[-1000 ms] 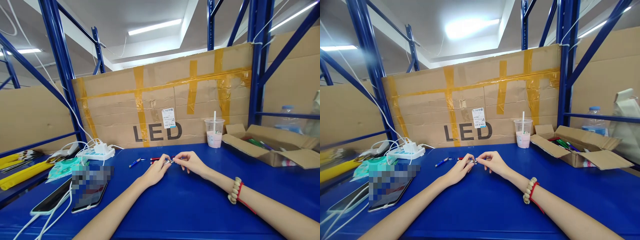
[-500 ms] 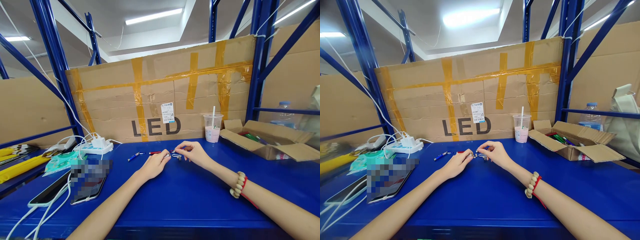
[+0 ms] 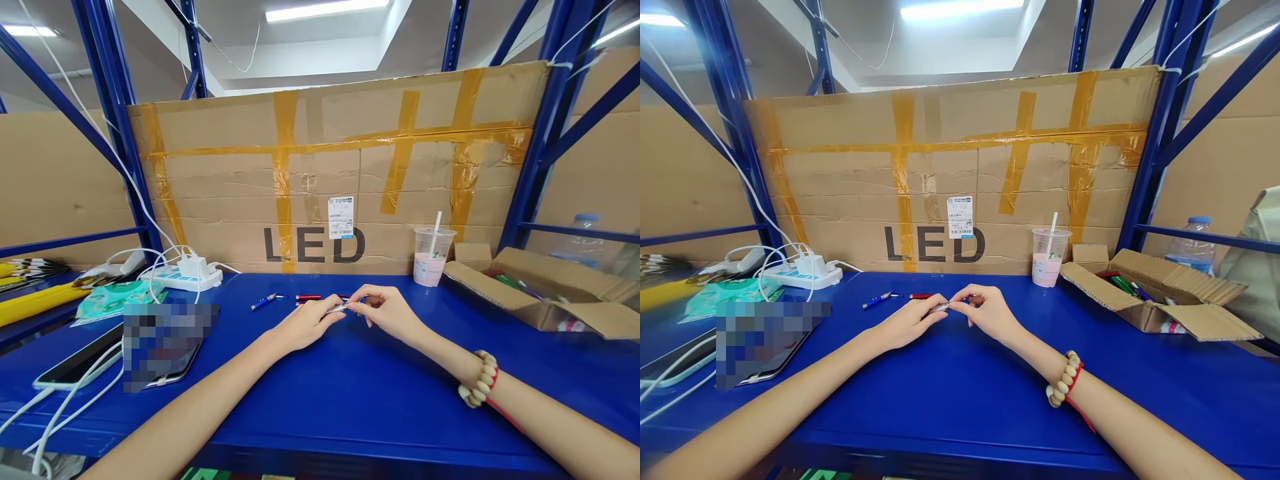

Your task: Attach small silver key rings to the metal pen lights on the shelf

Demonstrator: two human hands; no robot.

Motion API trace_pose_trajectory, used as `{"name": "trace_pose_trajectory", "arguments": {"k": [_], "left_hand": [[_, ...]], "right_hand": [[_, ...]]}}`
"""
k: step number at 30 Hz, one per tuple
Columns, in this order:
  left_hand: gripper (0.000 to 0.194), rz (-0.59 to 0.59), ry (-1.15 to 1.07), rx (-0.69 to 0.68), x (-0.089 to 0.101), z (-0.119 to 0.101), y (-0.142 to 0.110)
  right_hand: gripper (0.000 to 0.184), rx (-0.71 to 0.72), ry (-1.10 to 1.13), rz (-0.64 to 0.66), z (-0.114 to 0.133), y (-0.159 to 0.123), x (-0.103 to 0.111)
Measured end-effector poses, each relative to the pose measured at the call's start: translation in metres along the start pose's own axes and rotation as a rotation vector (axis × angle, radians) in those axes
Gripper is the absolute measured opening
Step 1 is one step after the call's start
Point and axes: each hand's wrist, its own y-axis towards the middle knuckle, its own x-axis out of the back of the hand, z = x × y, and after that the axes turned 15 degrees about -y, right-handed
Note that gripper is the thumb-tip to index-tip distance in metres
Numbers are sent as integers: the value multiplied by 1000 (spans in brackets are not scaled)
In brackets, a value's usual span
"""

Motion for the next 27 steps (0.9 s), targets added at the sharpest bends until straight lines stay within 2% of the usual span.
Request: {"name": "trace_pose_trajectory", "arguments": {"k": [8,12,15,22,27], "left_hand": [[25,50,-54,-24,-4,7,-1],[25,115,-39,-46,-9,8,-3],[27,130,28,-36,-11,7,-4],[26,122,154,-65,-12,2,-5],[25,118,220,-49,-14,-3,-6]], "right_hand": [[25,-50,-54,78,1,1,3],[29,-14,-56,196,-5,2,3],[30,-10,-136,258,-12,2,4],[21,86,-355,261,-12,0,8],[14,160,-470,200,-4,-3,9]]}}
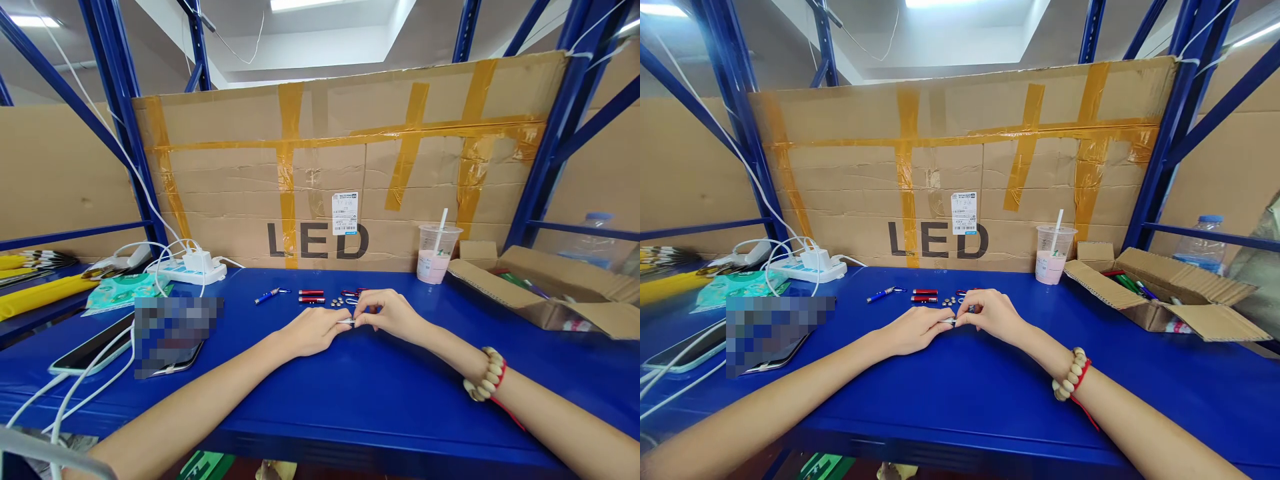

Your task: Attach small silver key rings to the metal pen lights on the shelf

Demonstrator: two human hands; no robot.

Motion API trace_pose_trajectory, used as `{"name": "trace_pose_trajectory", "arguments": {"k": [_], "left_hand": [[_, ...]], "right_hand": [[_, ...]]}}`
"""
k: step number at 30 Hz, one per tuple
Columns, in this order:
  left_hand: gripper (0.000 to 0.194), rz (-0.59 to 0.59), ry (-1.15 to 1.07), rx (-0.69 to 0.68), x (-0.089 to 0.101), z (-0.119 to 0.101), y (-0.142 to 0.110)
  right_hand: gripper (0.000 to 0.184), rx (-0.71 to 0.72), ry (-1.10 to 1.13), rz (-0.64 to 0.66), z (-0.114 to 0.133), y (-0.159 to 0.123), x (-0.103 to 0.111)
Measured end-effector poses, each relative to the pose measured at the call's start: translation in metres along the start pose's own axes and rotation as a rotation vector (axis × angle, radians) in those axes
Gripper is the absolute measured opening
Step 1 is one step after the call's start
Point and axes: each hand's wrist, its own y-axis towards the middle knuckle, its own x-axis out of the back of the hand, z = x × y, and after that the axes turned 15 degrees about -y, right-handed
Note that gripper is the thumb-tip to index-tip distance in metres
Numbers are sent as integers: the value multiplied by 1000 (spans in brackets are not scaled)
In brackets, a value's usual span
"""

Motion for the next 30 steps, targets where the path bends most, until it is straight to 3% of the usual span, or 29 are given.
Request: {"name": "trace_pose_trajectory", "arguments": {"k": [10,24,30], "left_hand": [[24,-11,-13,-17,2,0,1],[21,-23,-167,-11,1,11,4],[27,-49,-289,-4,-1,10,6]], "right_hand": [[14,74,-125,-116,0,-2,-2],[23,76,-74,-65,-3,0,-4],[23,250,-316,-140,-7,1,2]]}}
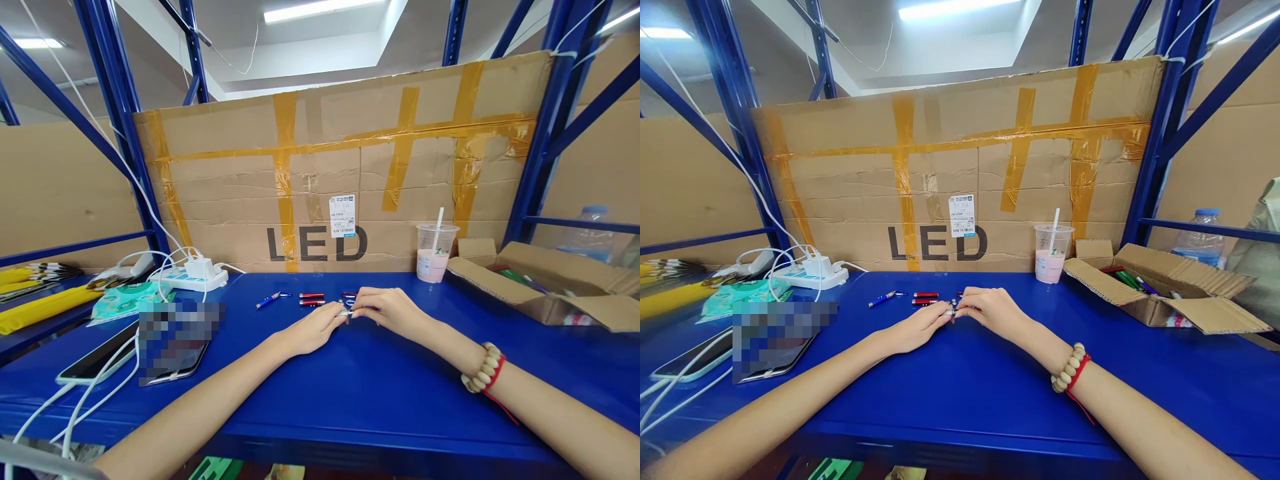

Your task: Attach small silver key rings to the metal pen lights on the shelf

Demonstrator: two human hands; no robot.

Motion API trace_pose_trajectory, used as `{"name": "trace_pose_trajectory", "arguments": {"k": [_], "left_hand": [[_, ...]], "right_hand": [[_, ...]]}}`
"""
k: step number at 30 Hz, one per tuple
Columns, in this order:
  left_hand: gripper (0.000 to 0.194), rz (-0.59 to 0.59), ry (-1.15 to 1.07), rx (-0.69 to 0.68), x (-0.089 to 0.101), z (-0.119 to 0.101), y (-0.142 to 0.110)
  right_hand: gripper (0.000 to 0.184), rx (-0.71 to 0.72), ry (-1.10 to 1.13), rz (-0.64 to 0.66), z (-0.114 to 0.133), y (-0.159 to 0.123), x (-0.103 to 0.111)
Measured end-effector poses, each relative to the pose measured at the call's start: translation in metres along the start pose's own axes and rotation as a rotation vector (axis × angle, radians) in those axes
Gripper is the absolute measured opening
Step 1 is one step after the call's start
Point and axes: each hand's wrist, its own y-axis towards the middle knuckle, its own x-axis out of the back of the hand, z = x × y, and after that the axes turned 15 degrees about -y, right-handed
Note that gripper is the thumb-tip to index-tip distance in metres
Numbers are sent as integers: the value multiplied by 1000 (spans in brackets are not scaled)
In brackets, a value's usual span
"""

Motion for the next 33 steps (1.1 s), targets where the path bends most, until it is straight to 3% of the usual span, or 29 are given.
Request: {"name": "trace_pose_trajectory", "arguments": {"k": [8,15,20,25,30,33], "left_hand": [[25,-38,68,71,-7,-6,-2],[18,-203,84,7,-7,-11,-1],[17,-197,136,-52,-3,-15,-1],[30,-185,143,-52,0,-13,0],[27,-189,196,-71,1,-12,1],[26,-213,199,-27,0,-9,3]], "right_hand": [[27,102,-161,11,3,0,5],[30,-97,14,-157,18,2,2],[35,-291,289,-1,24,2,5],[36,-365,436,55,21,2,1],[39,-390,399,86,21,2,-1],[38,-382,252,81,21,2,0]]}}
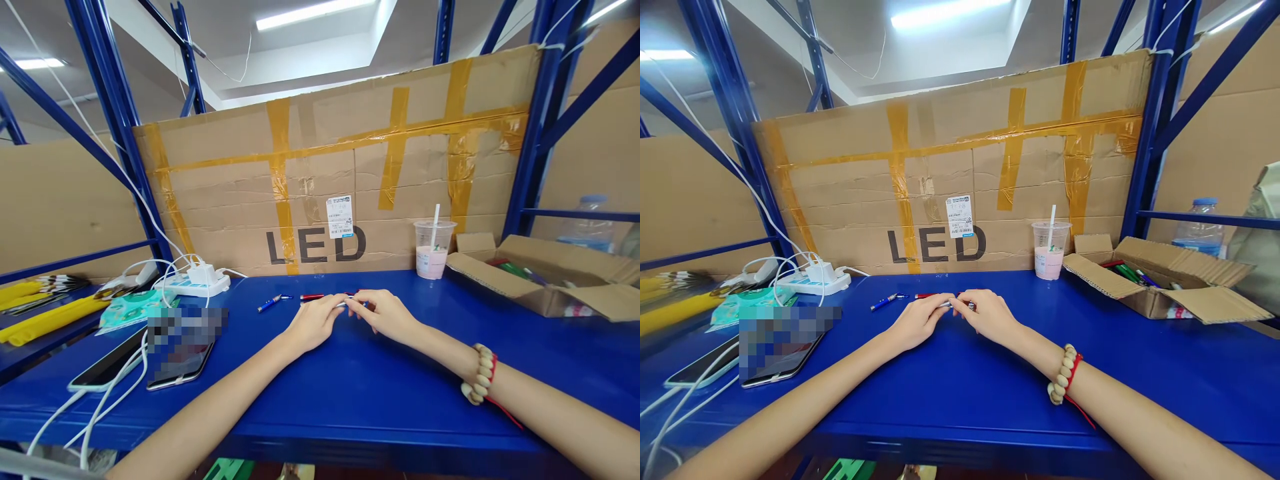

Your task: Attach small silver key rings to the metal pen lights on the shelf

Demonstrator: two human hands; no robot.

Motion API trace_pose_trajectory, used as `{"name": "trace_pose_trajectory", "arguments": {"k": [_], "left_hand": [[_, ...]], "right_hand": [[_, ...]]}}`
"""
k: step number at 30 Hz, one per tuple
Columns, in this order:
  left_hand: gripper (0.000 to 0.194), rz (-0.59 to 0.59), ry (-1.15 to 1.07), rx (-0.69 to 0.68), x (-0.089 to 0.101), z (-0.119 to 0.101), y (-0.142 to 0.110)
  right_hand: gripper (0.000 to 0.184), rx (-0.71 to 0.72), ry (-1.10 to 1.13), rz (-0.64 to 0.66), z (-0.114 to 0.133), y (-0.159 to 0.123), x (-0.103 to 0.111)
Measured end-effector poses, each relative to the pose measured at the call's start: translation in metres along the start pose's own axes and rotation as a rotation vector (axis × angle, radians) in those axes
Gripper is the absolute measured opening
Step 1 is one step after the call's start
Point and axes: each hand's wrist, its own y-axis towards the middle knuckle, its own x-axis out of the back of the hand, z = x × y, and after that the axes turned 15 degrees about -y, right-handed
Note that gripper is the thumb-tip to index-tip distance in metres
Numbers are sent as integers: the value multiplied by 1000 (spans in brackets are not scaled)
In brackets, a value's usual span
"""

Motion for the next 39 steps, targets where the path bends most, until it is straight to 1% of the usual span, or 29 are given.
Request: {"name": "trace_pose_trajectory", "arguments": {"k": [2,4,7,10,14,17,22,26,29,31,35,39], "left_hand": [[25,-17,7,65,-1,2,1],[25,-33,24,122,-1,3,2],[25,-39,50,146,0,5,2],[24,-34,72,140,0,5,2],[25,-40,111,85,-2,5,1],[26,-47,166,37,-2,5,1],[26,-25,255,10,0,7,3],[25,-107,293,41,4,12,5],[25,-150,262,69,6,15,4],[24,-133,238,51,7,15,4],[24,-59,239,-22,6,17,4],[25,-36,252,-32,5,16,4]], "right_hand": [[37,22,-131,-69,-2,0,2],[30,40,-203,-157,-4,1,3],[23,50,-195,-262,-10,3,4],[20,103,-204,-309,-14,4,3],[19,151,-233,-319,-16,4,0],[22,146,-219,-330,-16,4,-3],[22,126,-209,-347,-15,5,-2],[20,126,-198,-365,-15,4,1],[21,130,-183,-360,-15,3,-1],[24,160,-164,-325,-16,3,-5],[28,232,-107,-252,-19,6,-10],[26,212,-96,-283,-20,7,-9]]}}
